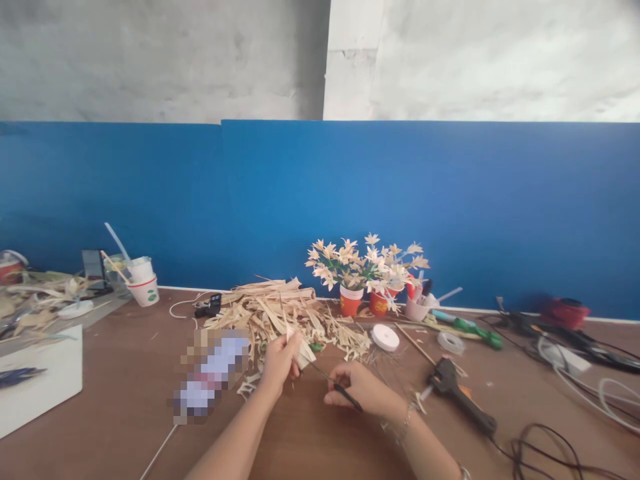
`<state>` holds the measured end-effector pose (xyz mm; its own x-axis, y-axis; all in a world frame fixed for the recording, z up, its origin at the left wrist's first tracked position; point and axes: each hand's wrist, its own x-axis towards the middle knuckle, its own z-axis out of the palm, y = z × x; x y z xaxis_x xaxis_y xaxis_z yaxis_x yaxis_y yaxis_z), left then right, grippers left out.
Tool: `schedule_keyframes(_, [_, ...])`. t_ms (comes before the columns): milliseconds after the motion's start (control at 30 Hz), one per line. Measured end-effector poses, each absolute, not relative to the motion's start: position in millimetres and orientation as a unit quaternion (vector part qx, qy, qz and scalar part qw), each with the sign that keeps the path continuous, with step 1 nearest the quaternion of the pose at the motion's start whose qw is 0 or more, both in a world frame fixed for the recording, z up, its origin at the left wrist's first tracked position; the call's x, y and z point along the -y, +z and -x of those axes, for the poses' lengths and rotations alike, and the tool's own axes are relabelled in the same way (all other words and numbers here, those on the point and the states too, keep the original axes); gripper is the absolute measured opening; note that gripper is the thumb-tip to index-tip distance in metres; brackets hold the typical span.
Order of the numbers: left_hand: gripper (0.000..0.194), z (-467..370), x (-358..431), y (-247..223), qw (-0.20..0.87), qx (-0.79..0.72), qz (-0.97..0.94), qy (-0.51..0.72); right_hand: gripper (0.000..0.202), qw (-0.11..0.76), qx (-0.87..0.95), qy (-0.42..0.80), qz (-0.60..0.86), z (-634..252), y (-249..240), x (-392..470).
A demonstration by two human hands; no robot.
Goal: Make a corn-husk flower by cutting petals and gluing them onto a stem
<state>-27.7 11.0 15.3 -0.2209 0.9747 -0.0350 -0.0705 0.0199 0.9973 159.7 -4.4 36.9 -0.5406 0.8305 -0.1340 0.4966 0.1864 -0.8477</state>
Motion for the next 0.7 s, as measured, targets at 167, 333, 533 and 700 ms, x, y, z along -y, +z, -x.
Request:
schedule_keyframes(167, [0.046,26,-10,15,0.454,-0.533,-0.407,0.587,0.038,0.190,0.749,0.450,0.447,-159,35,4])
schedule_keyframes(333, [0.045,24,-8,18,0.466,-0.527,-0.375,0.604,0.038,0.195,0.746,0.447,0.453,-157,35,4])
schedule_keyframes(533, [0.041,22,-9,17,0.470,-0.527,-0.344,0.619,0.039,0.215,0.728,0.460,0.461,-153,29,3])
schedule_keyframes(700, [0.036,21,-10,14,0.472,-0.525,-0.336,0.624,0.039,0.231,0.711,0.472,0.466,-150,26,3])
